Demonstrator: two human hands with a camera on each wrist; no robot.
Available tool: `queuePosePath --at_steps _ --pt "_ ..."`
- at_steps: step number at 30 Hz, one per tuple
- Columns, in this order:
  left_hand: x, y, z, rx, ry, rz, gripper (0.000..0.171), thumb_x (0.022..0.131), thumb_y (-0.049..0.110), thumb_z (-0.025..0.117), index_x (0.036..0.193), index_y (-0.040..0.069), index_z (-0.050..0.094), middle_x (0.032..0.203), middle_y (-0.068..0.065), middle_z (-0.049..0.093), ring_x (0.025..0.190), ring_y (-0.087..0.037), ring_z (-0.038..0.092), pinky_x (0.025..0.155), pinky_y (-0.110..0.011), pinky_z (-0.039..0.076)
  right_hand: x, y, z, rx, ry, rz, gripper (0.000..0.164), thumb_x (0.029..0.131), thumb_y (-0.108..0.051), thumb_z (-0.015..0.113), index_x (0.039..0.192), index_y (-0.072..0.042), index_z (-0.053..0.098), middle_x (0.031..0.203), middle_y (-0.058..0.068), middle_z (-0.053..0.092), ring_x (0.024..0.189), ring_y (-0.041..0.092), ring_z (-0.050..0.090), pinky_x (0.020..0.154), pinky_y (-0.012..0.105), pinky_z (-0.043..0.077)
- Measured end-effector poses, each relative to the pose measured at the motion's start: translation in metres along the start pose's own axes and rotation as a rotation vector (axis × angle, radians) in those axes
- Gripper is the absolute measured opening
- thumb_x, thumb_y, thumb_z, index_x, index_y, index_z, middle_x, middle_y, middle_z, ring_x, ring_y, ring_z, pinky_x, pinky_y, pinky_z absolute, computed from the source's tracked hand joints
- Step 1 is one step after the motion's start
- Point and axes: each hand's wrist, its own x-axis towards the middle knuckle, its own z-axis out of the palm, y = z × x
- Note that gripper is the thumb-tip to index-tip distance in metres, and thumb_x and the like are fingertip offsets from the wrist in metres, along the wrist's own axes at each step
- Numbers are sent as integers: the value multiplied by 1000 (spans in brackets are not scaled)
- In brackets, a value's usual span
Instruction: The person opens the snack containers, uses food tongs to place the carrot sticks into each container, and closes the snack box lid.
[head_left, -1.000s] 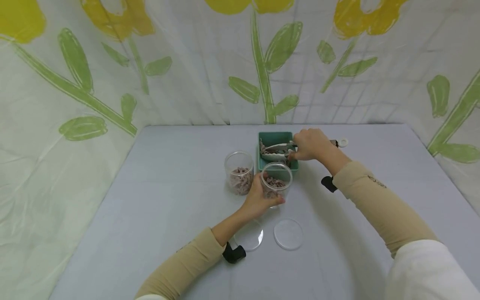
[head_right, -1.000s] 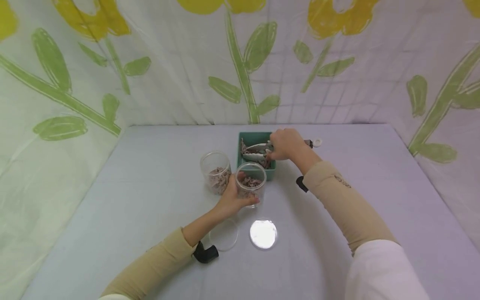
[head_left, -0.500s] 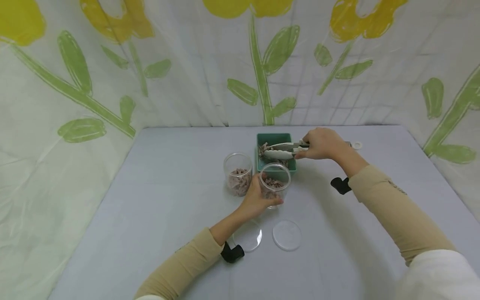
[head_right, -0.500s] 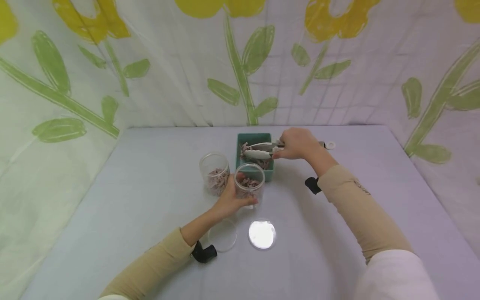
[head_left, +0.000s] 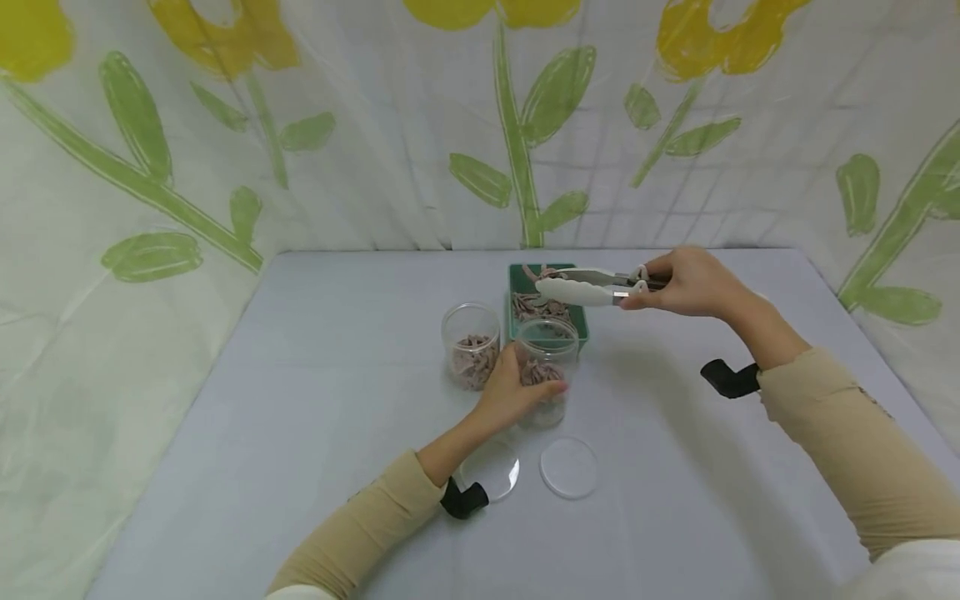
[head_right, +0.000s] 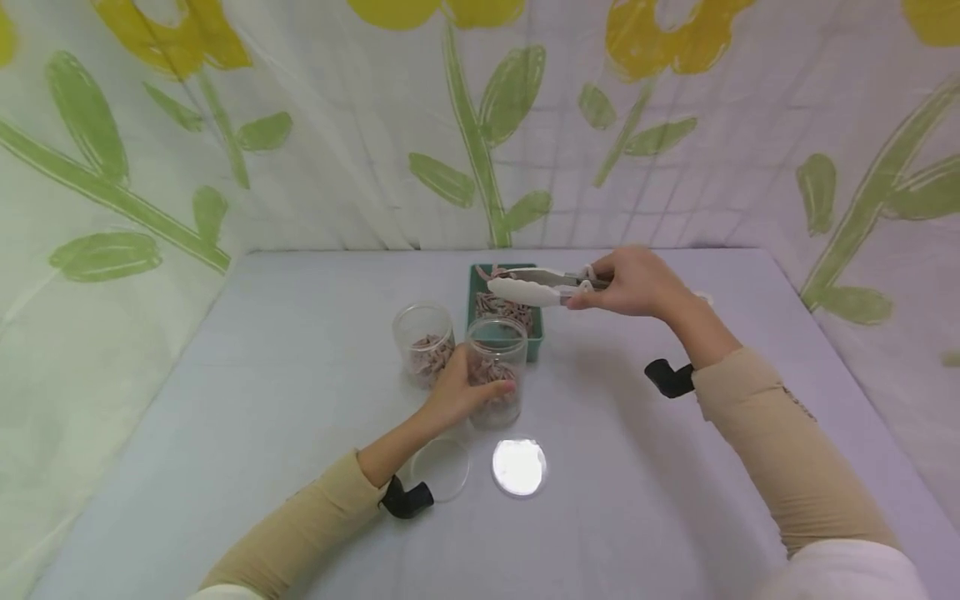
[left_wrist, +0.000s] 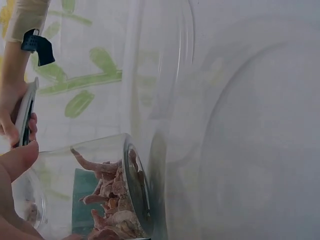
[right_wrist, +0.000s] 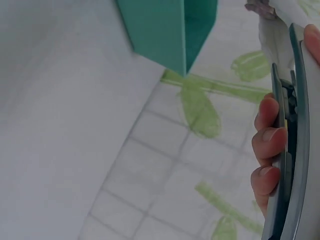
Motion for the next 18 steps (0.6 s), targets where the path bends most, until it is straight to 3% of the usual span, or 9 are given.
queuePosePath --at_steps 3,7,10,18 --pt "0 0 0 -17 -1 4 77 85 31 75 138 -4 32 136 -24 43 128 -35 43 107 -47 35 -9 -3 -3 55 12 -26 26 79 -32 81 73 -12 66 54 -3 46 53 11 36 50 25 29" --pt "-1 1 2 -59 -6 27 77 85 26 75 140 -4 30 141 -23 43 134 -34 39 111 -47 31 -21 -5 -2 93 7 -115 19 78 -25 83 75 -12 69 56 -5 48 51 6 36 48 23 30" --pt "-1 2 2 -67 -3 34 77 85 26 75 140 -4 30 142 -23 42 135 -34 38 112 -47 29 -26 -7 -2 70 -14 -165 19 78 -25 83 73 -14 68 55 -7 46 51 5 36 47 22 30" --pt "0 0 3 -59 -5 69 77 84 21 78 140 -5 32 140 -22 45 133 -34 40 111 -46 31 -30 -6 -7 4 -108 -183 26 75 -31 84 70 -16 63 56 -9 45 52 4 37 49 21 29"
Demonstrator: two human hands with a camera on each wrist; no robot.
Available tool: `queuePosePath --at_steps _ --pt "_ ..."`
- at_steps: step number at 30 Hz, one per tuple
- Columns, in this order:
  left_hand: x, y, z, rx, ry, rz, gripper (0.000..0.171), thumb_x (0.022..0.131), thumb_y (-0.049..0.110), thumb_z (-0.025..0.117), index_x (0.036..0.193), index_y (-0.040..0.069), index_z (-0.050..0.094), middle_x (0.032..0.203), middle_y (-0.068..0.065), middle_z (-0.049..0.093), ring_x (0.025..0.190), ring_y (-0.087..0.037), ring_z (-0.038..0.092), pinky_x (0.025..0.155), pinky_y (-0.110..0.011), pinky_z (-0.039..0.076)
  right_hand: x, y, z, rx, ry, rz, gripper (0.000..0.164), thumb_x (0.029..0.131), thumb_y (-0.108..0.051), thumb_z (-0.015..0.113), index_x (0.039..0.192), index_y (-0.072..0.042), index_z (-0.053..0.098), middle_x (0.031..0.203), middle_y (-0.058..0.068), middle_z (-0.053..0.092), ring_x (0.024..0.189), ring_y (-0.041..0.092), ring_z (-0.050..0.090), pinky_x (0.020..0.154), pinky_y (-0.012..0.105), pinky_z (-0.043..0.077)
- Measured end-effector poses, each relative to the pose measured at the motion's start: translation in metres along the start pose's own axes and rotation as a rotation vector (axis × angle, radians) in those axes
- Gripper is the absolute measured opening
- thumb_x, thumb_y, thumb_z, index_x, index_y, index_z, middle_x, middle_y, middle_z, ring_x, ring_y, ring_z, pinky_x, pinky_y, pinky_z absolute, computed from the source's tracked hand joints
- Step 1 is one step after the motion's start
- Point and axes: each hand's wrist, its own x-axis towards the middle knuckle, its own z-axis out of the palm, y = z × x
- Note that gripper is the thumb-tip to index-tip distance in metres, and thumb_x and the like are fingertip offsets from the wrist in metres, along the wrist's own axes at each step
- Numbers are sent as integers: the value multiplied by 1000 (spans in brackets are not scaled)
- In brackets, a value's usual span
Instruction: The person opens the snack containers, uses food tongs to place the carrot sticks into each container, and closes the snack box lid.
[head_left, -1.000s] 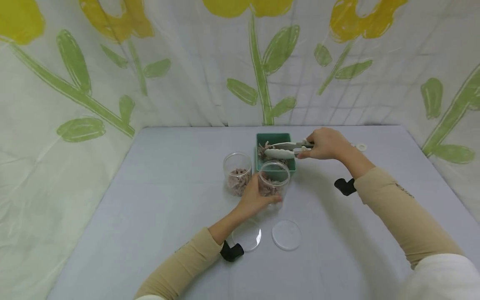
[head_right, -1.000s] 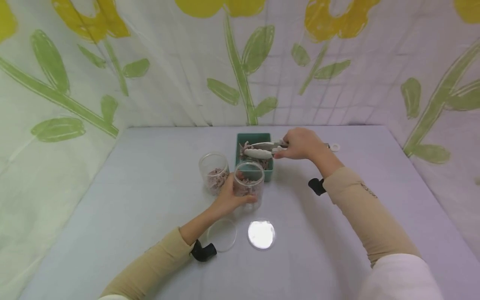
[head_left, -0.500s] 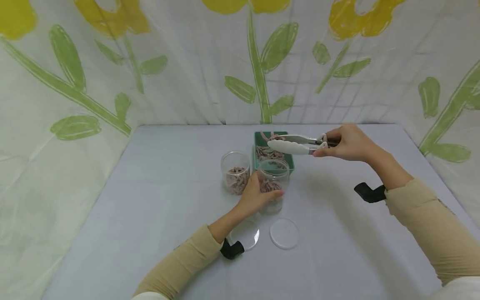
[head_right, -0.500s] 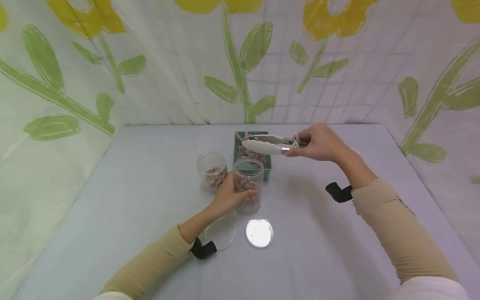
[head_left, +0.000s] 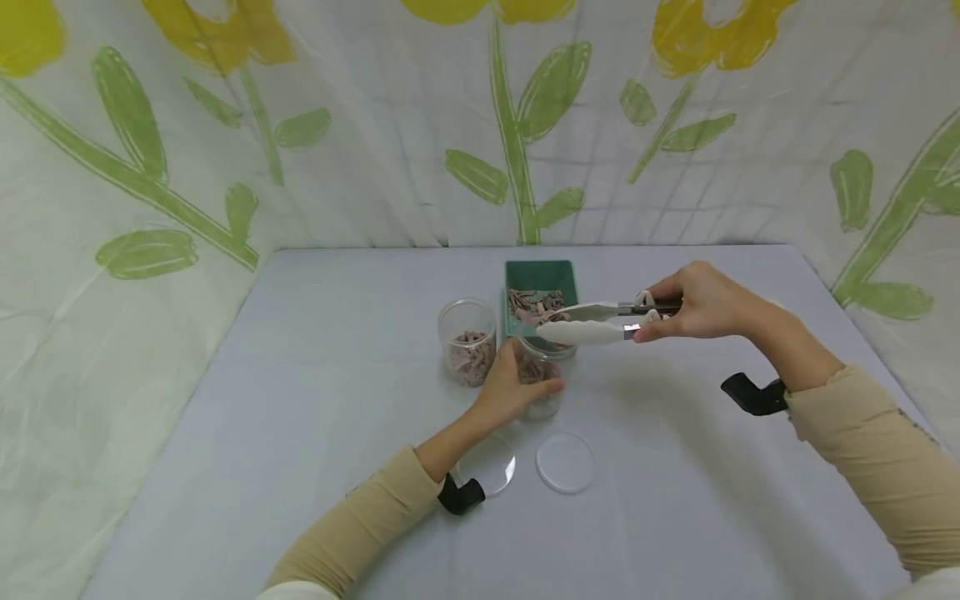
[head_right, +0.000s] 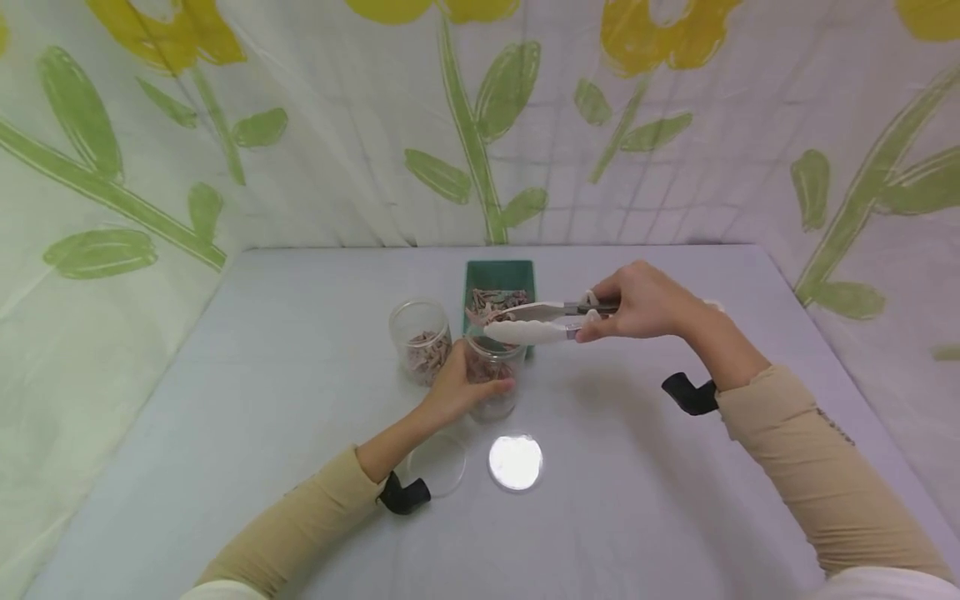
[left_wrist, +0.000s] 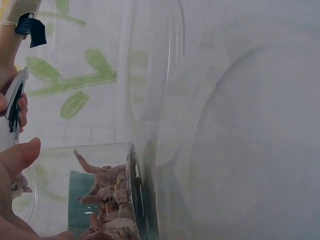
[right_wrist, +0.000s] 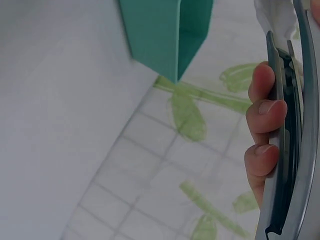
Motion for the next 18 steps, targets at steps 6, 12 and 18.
queuePosePath --at_steps 6,12,18 --pt "-1 -1 2 22 -5 31 81 80 18 81 141 -4 32 139 -22 45 130 -34 43 109 -46 34 -1 -1 -8 -24 -68 -5 26 73 -36 85 75 -18 66 57 -11 46 52 3 35 50 21 27" --pt "-3 -2 2 14 -13 35 82 81 18 80 142 -5 31 138 -22 44 130 -34 42 110 -47 32 2 2 -15 -33 -117 86 35 71 -42 85 83 -16 64 61 -6 44 56 7 36 52 24 30" --pt "-4 -5 1 -7 -34 53 83 80 16 81 142 -4 29 138 -21 43 131 -34 41 111 -47 30 15 10 -26 -69 -79 215 46 73 -43 84 93 -10 60 69 3 50 62 16 42 56 30 34"
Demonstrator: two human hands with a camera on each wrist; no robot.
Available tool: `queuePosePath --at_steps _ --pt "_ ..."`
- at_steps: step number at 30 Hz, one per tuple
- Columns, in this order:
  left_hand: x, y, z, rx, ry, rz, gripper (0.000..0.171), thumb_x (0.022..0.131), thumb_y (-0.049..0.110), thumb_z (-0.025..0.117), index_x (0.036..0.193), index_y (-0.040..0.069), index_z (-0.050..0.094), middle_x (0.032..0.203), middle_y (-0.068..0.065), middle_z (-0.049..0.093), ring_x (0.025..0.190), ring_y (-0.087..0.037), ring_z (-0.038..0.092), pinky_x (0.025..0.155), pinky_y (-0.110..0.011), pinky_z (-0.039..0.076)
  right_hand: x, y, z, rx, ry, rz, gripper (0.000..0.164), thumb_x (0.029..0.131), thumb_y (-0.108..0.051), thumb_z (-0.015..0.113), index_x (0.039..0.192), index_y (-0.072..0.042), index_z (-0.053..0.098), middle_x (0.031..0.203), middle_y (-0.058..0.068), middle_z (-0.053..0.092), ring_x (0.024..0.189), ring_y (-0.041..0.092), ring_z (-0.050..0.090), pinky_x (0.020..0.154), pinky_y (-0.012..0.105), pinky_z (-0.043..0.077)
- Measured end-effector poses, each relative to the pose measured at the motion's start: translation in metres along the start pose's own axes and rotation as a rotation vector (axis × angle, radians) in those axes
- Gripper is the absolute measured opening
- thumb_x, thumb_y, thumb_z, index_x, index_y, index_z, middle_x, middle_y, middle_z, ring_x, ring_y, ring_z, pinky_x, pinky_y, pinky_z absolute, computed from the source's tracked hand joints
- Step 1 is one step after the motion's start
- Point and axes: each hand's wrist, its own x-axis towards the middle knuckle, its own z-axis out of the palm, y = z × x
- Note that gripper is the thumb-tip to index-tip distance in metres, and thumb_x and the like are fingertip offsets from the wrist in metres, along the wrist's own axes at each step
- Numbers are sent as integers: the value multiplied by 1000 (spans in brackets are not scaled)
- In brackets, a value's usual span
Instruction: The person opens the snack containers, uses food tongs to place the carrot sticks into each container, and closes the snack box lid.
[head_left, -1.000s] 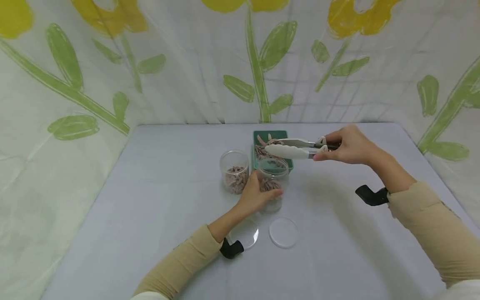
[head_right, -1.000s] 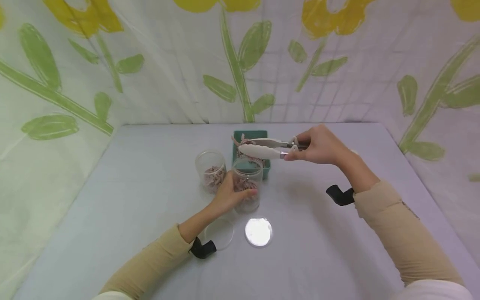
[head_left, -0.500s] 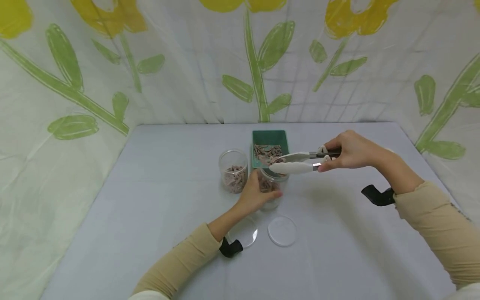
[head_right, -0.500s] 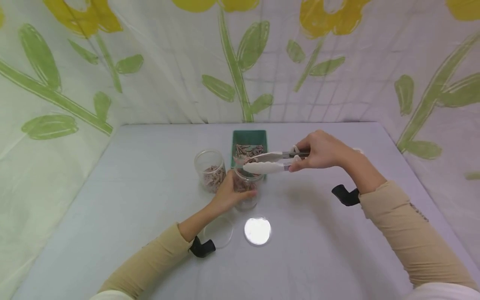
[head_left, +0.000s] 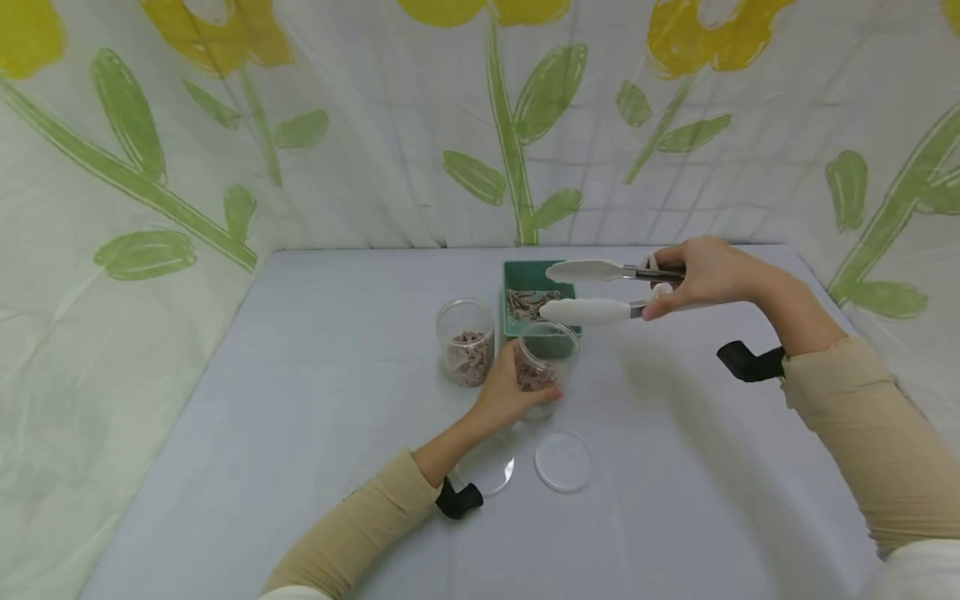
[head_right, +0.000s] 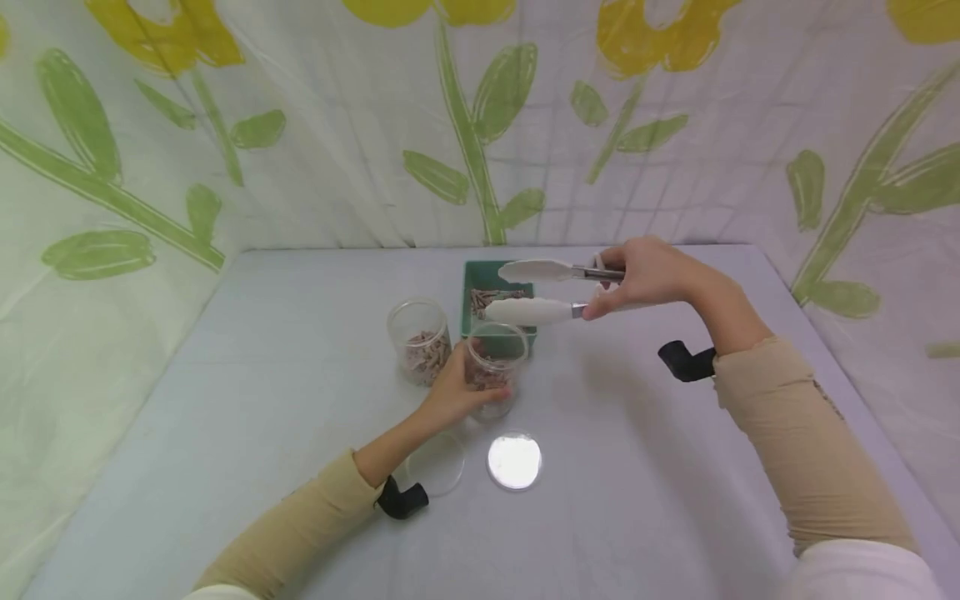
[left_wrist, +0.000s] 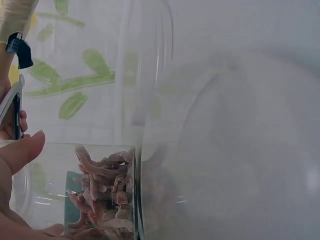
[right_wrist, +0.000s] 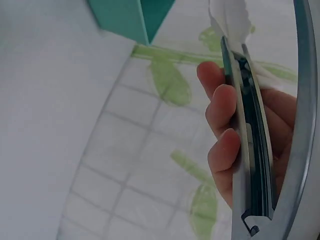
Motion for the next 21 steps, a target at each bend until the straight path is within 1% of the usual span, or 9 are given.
queuePosePath --at_steps 2,4,6,8,10,12,14,17,21 --pt "-1 -2 -1 3 -11 20 83 78 14 82 141 -3 30 137 -21 44 130 -33 42 111 -47 31 7 -1 -4 -28 24 29 55 71 -46 84 101 -7 59 80 8 60 67 20 49 58 33 39" --pt "-3 -4 -1 5 -19 49 82 75 11 83 139 -2 32 135 -20 45 127 -32 44 109 -47 34 14 -5 -6 -79 42 55 75 69 -54 83 117 -2 56 98 18 65 78 29 58 65 40 47" --pt "-5 -6 -2 23 -17 105 83 71 8 85 135 -1 34 132 -20 48 124 -32 47 107 -45 37 22 -10 -9 -163 58 67 95 66 -63 80 131 0 49 115 23 63 93 36 60 74 49 49" --pt "-7 -7 -3 57 -18 176 84 67 4 87 132 -2 36 131 -20 50 122 -33 49 105 -44 39 28 -15 -11 -260 61 61 110 64 -68 78 141 2 41 121 26 60 103 40 59 79 55 49" --pt "-9 -7 -3 99 -22 241 86 64 2 88 132 -2 35 132 -20 50 122 -34 50 105 -44 40 33 -21 -12 -366 53 40 110 64 -67 78 142 2 42 124 27 59 106 42 58 79 57 49" --pt "-10 -7 -4 121 -30 271 88 63 0 89 133 -3 35 134 -21 49 124 -35 49 106 -45 38 39 -29 -14 -475 29 0 107 65 -63 80 142 1 43 127 26 58 109 44 57 83 59 47" --pt "-9 -5 -5 121 -39 258 88 64 0 88 134 -2 35 135 -21 49 125 -35 48 107 -45 37 46 -37 -16 -588 -9 -38 103 65 -58 81 142 1 44 129 25 57 111 44 56 87 62 44" --pt "-7 -4 -7 103 -47 207 86 66 2 87 135 -2 35 135 -21 49 126 -34 47 108 -46 36 59 -56 -20 -740 -66 -84 98 66 -53 83 141 -1 46 131 23 56 114 44 54 92 65 38" --pt "-4 -3 -7 80 -56 170 84 68 3 85 135 -2 35 135 -22 48 127 -34 46 108 -48 35 76 -86 -14 -901 -106 -105 90 65 -50 85 137 -6 52 120 18 63 103 39 59 91 63 39"
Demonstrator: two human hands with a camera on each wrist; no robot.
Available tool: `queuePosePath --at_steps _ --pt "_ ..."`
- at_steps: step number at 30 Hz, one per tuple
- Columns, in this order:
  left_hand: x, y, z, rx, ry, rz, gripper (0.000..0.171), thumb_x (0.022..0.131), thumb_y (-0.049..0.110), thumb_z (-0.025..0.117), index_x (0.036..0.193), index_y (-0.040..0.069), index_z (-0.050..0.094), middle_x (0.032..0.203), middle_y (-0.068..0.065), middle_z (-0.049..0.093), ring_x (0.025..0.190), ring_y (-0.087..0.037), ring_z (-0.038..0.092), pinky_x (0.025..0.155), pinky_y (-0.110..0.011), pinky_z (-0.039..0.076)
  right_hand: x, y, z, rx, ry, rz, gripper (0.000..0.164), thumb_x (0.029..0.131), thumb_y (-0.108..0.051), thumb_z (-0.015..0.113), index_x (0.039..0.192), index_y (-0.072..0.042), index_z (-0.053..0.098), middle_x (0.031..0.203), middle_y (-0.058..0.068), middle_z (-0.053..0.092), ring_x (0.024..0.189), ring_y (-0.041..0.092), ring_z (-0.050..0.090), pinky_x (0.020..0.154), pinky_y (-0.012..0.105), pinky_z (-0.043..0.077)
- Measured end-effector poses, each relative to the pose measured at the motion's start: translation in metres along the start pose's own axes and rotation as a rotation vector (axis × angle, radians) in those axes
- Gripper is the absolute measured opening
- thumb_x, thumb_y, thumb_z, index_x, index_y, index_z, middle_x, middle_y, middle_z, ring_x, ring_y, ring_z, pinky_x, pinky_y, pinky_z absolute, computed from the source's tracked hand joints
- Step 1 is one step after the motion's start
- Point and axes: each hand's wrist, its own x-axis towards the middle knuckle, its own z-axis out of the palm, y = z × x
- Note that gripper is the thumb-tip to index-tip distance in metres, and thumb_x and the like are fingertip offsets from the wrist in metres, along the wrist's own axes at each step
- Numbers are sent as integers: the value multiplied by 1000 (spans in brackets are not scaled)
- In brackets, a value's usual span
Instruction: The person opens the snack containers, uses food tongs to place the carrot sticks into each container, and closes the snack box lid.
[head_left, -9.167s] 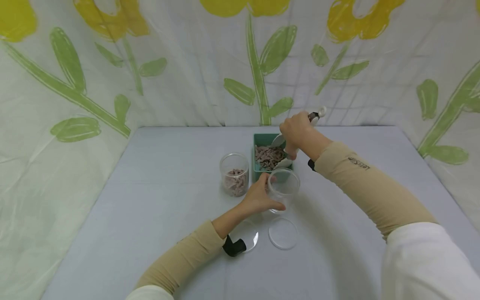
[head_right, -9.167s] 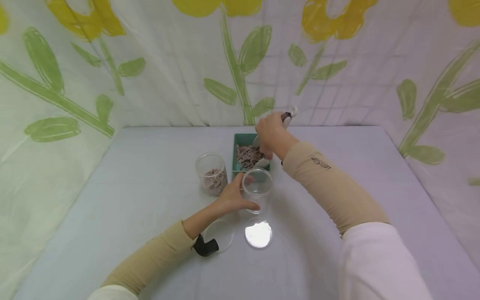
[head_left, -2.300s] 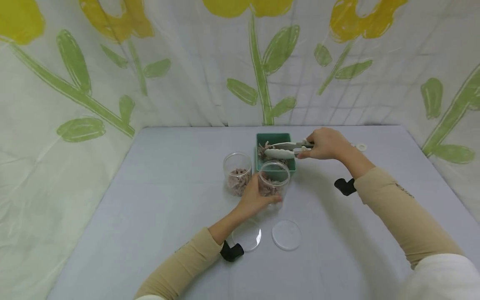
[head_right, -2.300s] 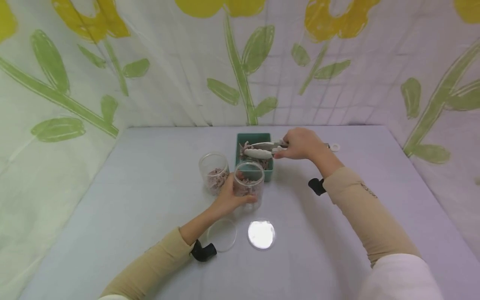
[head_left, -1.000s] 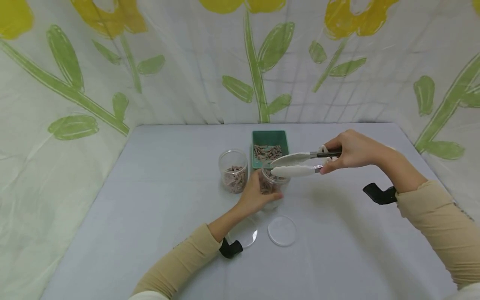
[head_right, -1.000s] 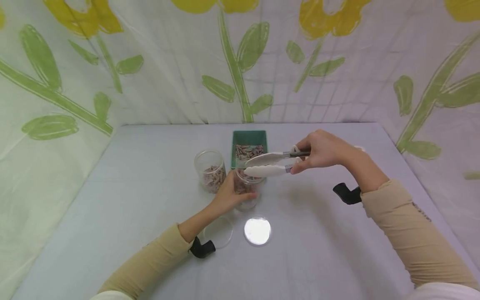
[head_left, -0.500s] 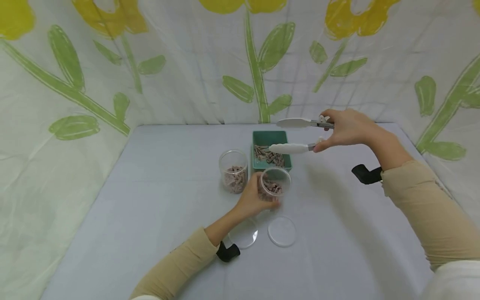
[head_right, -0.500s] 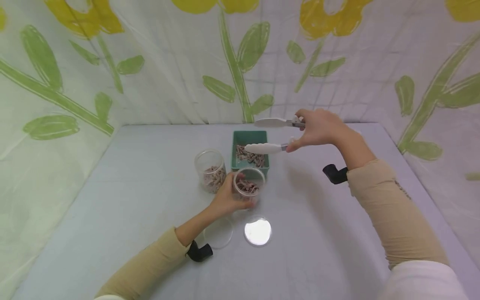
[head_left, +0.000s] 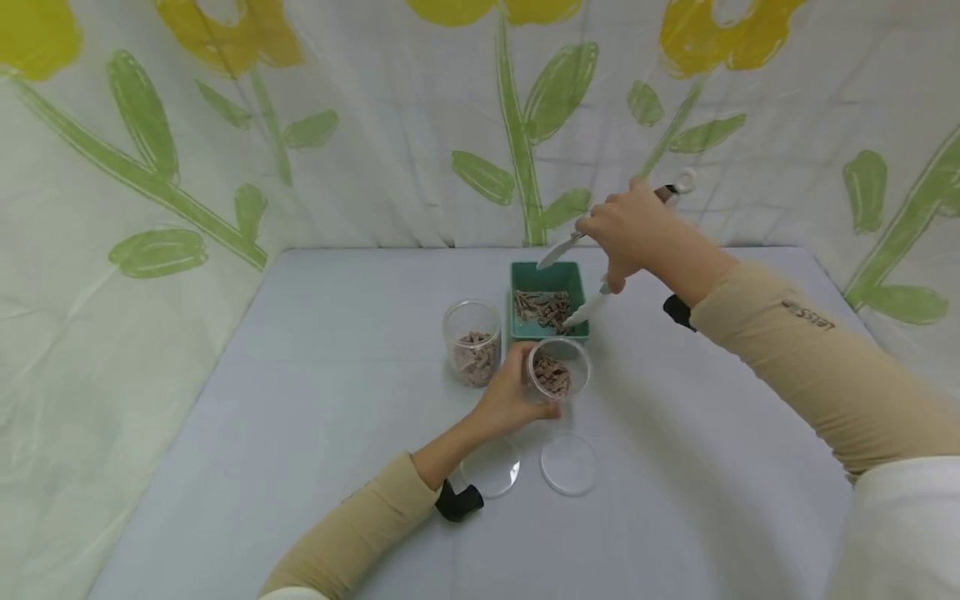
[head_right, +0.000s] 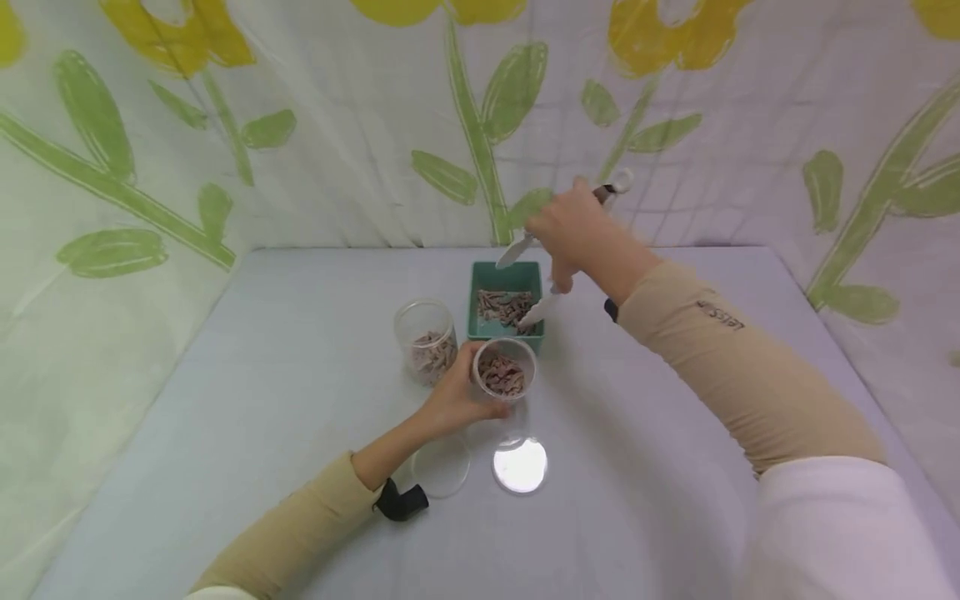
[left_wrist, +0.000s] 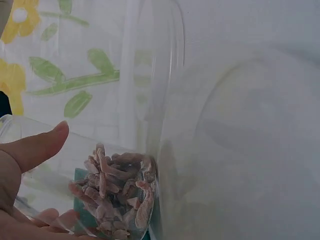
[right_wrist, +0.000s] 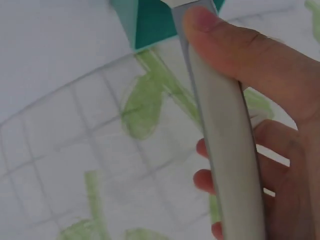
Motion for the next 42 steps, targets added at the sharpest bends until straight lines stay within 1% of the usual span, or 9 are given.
queuePosePath --at_steps 4,8,10,15,18,24,30,38,42 --pt "2 0 3 -27 -12 -29 82 70 2 84 135 -2 34 136 -22 47 128 -34 45 109 -47 35 17 -33 -9 -165 -73 23 77 66 -46 85 128 -8 60 104 14 66 85 31 59 82 52 46" --pt "2 1 5 -65 -11 -79 82 70 1 84 135 -3 35 135 -21 48 128 -34 45 108 -47 35 32 -59 -4 -263 -153 80 39 88 -35 69 113 -6 63 85 12 58 70 23 46 68 39 37" --pt "2 0 6 -79 -9 -88 82 69 1 84 135 -4 35 134 -22 48 127 -34 46 108 -47 35 38 -61 1 -262 -171 93 33 94 -31 60 114 -5 62 83 12 56 70 24 46 68 40 35" --pt "3 2 9 -87 -2 -91 82 69 1 84 134 -5 35 133 -22 48 127 -34 46 108 -46 35 48 -43 12 -164 -115 52 44 89 -38 68 116 -3 65 101 16 66 85 32 62 81 50 50" --pt "3 3 9 -95 -1 -94 82 69 2 84 134 -4 34 134 -23 47 127 -34 45 108 -46 35 48 -31 20 -98 -55 33 40 83 -40 74 105 -6 69 93 11 68 77 28 63 74 45 54" --pt "4 3 7 -116 1 -135 82 71 4 84 136 -2 34 137 -22 45 130 -33 43 109 -46 34 40 -20 35 -7 47 7 35 79 -42 77 89 -9 70 74 6 62 62 23 58 61 38 53" --pt "3 3 8 -125 -9 -165 80 73 5 84 136 0 34 138 -21 45 131 -33 42 109 -47 34 30 -20 49 98 87 35 40 80 -43 76 99 -9 72 77 7 64 64 25 59 62 43 54" --pt "4 3 8 -112 -12 -158 82 73 5 84 137 -1 33 138 -21 45 131 -33 42 109 -45 34 23 -21 59 189 139 77 37 79 -45 77 94 -11 73 69 5 60 57 23 55 54 40 49" --pt "5 3 7 -124 -11 -161 81 74 4 83 137 -1 32 138 -21 45 130 -33 43 109 -46 34 20 -20 58 249 102 96 44 76 -49 78 93 -9 72 70 4 60 58 21 54 53 38 47"
